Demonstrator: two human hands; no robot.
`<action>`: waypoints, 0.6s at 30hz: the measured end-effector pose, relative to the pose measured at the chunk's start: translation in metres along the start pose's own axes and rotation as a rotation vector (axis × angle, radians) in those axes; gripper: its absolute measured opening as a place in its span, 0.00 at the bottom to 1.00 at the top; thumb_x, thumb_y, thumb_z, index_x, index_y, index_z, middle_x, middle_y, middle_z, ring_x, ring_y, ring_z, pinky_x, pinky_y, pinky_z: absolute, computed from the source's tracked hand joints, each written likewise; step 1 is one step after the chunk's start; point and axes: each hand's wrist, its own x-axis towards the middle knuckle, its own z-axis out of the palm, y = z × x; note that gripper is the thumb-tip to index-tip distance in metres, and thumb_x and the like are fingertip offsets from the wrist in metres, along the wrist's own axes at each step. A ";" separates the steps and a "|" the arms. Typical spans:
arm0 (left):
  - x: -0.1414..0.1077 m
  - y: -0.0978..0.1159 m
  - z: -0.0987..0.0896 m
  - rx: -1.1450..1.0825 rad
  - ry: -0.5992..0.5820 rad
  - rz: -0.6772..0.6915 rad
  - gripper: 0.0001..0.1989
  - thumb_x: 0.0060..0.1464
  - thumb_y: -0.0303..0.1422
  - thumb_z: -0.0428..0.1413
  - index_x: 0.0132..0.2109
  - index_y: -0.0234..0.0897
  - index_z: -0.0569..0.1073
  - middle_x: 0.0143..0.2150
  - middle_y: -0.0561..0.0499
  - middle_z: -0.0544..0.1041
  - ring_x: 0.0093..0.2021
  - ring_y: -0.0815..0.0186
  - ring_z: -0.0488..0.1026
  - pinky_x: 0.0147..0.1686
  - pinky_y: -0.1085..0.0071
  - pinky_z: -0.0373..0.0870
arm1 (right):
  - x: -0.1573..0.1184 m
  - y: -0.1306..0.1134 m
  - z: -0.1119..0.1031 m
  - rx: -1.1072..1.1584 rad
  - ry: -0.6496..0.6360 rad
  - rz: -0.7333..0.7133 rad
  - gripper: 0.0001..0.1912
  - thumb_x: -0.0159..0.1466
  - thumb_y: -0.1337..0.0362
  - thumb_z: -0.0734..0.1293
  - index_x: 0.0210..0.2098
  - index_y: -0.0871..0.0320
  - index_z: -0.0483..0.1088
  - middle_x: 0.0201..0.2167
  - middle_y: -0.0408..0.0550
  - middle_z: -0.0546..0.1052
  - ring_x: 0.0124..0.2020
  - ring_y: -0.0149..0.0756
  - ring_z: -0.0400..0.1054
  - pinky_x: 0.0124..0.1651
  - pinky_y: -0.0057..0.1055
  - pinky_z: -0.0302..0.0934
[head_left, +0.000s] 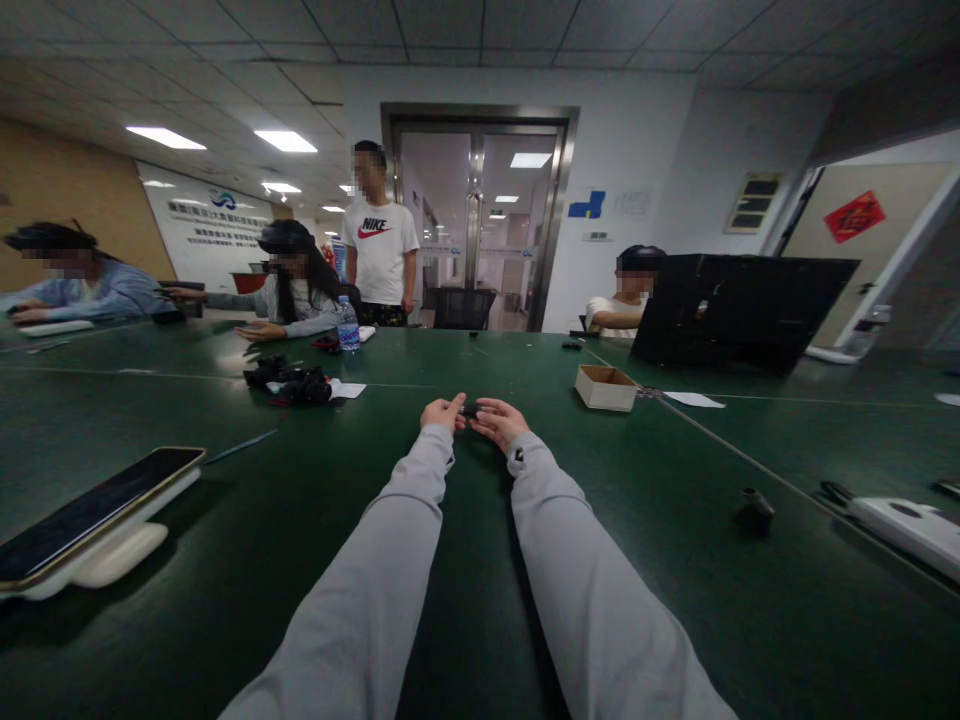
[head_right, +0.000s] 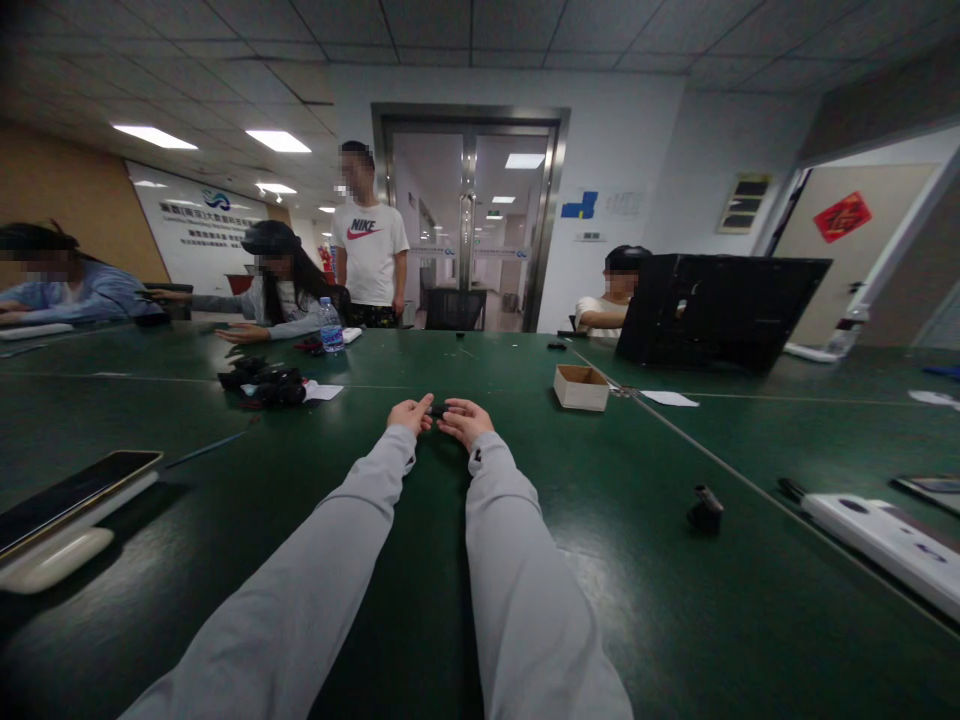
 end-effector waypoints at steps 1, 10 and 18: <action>0.000 0.001 0.001 -0.014 0.002 -0.018 0.18 0.42 0.46 0.55 0.22 0.34 0.65 0.15 0.51 0.69 0.15 0.71 0.66 0.15 0.77 0.60 | 0.001 0.000 0.000 0.007 0.000 -0.003 0.14 0.49 0.83 0.65 0.32 0.62 0.68 0.28 0.46 0.70 0.27 0.32 0.71 0.32 0.28 0.70; 0.003 0.003 0.003 -0.031 0.024 -0.090 0.18 0.42 0.45 0.56 0.19 0.33 0.67 0.15 0.50 0.70 0.15 0.71 0.66 0.17 0.76 0.62 | -0.002 -0.001 0.002 -0.007 -0.017 -0.047 0.15 0.48 0.83 0.65 0.32 0.62 0.68 0.29 0.45 0.69 0.28 0.32 0.71 0.33 0.27 0.70; 0.005 0.007 0.003 -0.037 0.073 -0.230 0.17 0.43 0.41 0.55 0.16 0.33 0.67 0.14 0.49 0.69 0.12 0.73 0.60 0.14 0.75 0.57 | 0.000 0.002 0.003 -0.030 -0.031 -0.100 0.16 0.44 0.81 0.68 0.31 0.61 0.68 0.27 0.42 0.70 0.28 0.31 0.70 0.35 0.29 0.69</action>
